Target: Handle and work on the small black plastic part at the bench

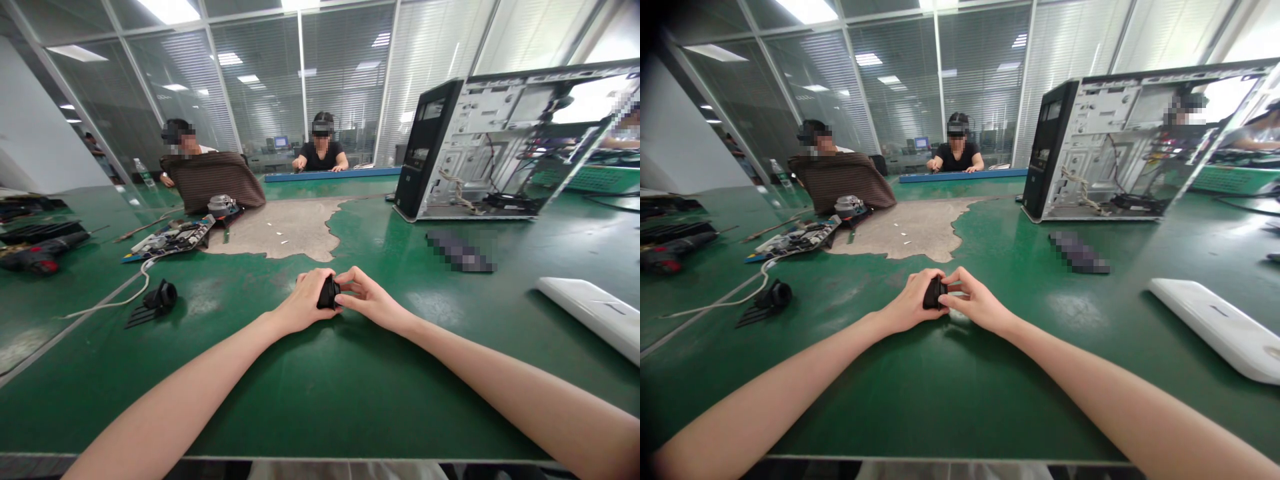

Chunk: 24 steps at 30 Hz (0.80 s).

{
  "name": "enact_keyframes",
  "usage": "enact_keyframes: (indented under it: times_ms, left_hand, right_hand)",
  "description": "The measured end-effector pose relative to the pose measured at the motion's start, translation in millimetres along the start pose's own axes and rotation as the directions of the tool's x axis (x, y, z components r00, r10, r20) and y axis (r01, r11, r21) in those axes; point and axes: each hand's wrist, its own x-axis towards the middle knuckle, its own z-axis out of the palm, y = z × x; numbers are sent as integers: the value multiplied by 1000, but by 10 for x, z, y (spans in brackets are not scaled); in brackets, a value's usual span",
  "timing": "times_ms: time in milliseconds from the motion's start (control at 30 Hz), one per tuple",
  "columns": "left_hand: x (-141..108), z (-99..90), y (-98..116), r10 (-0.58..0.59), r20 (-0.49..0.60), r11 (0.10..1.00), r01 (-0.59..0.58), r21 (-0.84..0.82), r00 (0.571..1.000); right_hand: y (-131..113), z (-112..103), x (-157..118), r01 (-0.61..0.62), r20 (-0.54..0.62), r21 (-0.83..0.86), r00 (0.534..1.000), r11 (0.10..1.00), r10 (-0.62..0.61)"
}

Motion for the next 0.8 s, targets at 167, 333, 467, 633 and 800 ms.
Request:
enact_keyframes:
  times_ms: [167, 333, 467, 633, 800]
  left_hand:
    - [0, 1, 3, -3, -2, 1000, 3, -8, 1000]
    - [-1, -3, 9, -10, 2, 1000, 10, -10, 1000]
    - [1, -9, 11, -8, 3, 1000, 8, -7, 1000]
    - [5, -4, 6, 1, 3, 1000, -1, 2, 1000]
    - [4, 4, 5, -6, -5, 1000, 6, -1, 1000]
  right_hand:
    - [-20, 14, 9, 1, -43, -58, 999, 998, -4]
    - [-32, 9, 5, -28, -19, -70, 999, 997, 27]
    - [-12, -7, -7, -16, 64, 31, 998, 999, 14]
    - [-14, -11, -15, -14, 62, 49, 998, 999, 11]
    - [-28, 9, 4, -4, -35, -53, 999, 999, 2]
